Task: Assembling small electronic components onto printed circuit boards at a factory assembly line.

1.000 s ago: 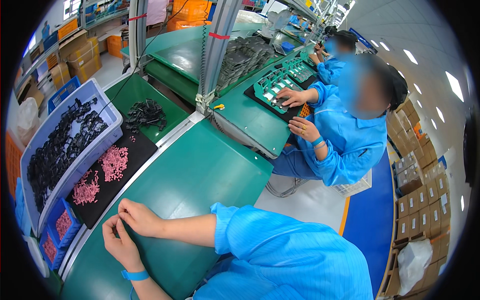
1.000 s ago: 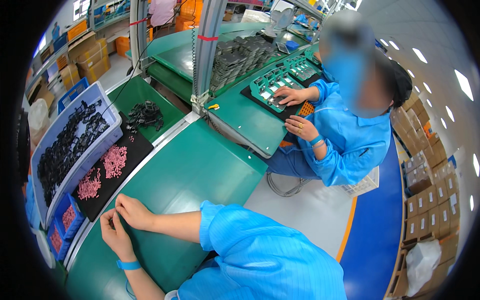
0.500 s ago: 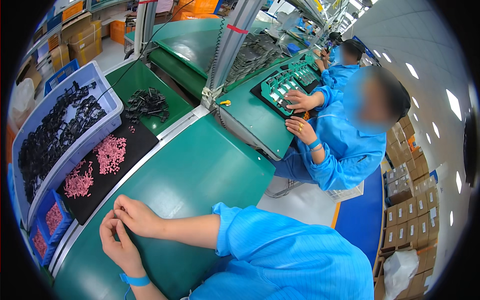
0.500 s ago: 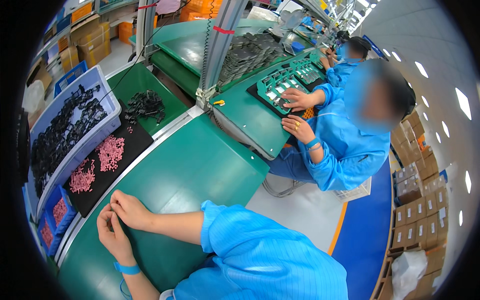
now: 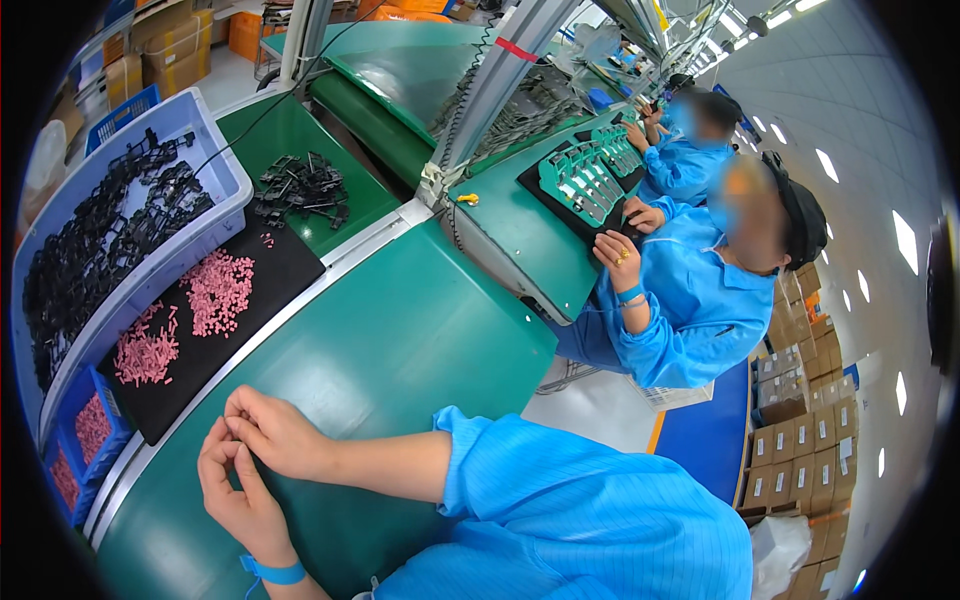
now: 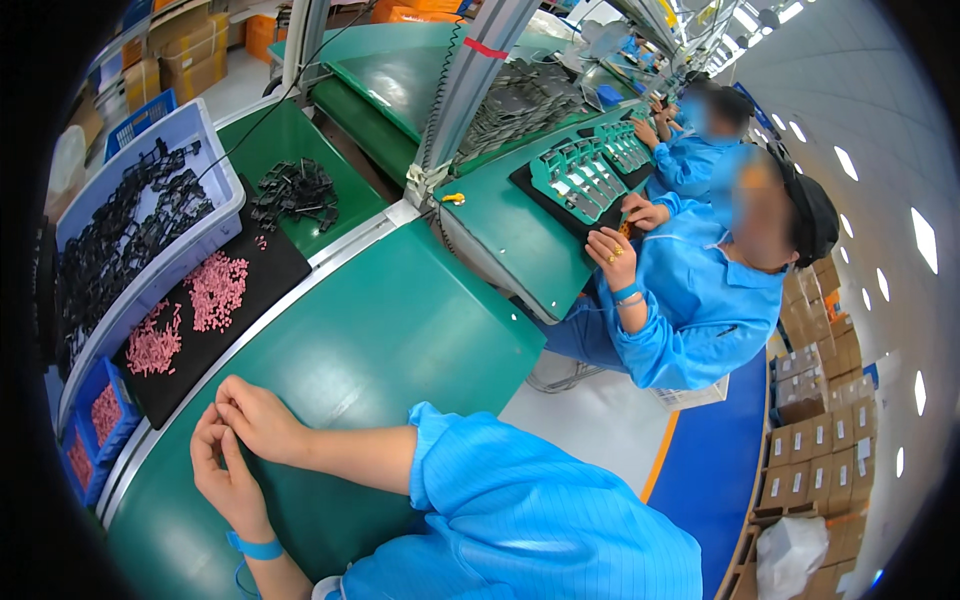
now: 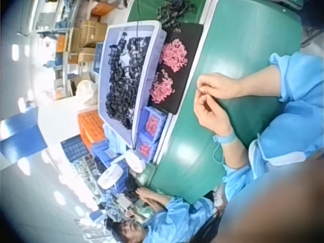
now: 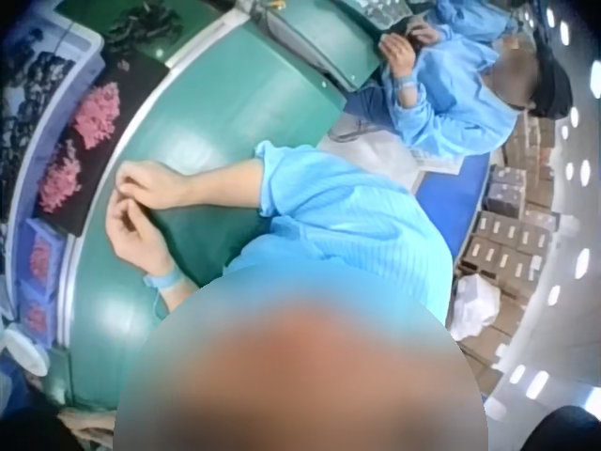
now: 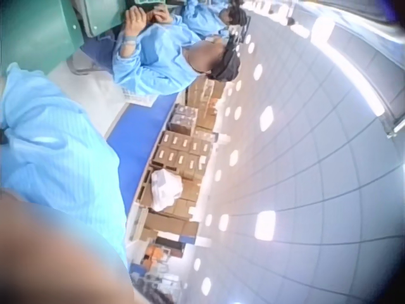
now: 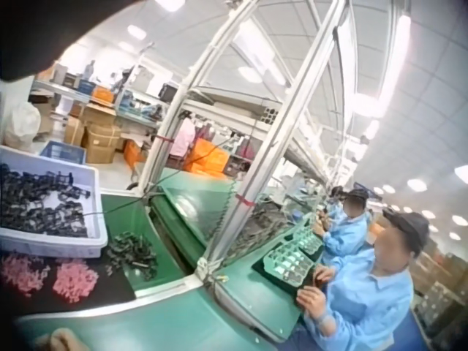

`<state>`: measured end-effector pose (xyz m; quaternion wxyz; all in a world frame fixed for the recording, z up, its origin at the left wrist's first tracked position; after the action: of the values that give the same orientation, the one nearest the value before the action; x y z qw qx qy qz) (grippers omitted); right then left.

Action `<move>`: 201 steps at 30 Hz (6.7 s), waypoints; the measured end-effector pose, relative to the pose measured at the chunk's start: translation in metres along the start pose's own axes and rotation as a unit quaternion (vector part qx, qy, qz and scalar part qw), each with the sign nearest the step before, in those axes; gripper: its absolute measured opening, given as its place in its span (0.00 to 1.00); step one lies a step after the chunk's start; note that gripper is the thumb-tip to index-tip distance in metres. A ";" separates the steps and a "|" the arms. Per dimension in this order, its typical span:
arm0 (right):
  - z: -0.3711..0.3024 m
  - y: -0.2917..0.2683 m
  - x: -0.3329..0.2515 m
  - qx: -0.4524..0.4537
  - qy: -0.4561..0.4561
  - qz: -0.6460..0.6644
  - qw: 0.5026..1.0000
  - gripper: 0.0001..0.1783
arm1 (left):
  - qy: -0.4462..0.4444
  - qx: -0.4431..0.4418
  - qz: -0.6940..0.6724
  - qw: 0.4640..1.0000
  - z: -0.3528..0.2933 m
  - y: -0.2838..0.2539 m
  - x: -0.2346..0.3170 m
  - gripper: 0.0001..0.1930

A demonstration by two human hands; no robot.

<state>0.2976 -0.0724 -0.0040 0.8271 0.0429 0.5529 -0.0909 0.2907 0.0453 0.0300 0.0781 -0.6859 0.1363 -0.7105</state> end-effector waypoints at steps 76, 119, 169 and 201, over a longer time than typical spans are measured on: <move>-0.005 0.007 0.022 -0.116 0.001 0.067 0.991 0.12 | 0.008 0.098 -0.044 0.994 0.014 0.001 -0.017 0.04; 0.002 0.003 0.000 0.007 -0.091 -0.080 0.993 0.04 | 0.037 0.039 0.036 0.998 0.017 -0.011 -0.006 0.06; 0.000 0.009 -0.005 -0.019 -0.056 -0.057 0.997 0.04 | -0.007 0.025 -0.052 0.998 0.010 -0.011 -0.020 0.05; 0.001 0.010 -0.006 -0.016 -0.075 -0.056 0.995 0.04 | -0.001 -0.003 -0.051 0.999 0.010 -0.013 -0.018 0.05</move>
<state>0.2985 -0.0624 0.0014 0.8604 -0.0084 0.4923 -0.1313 0.3025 0.0625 0.0176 0.0402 -0.6929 0.1030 -0.7125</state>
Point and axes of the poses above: each hand's wrist, its own z-axis towards the middle knuckle, its own y-axis out of the palm, x = y × z, the point moved 10 cm from there along z, towards the middle knuckle, and after that the axes turned 14 degrees about -y, right-handed, at the moved point
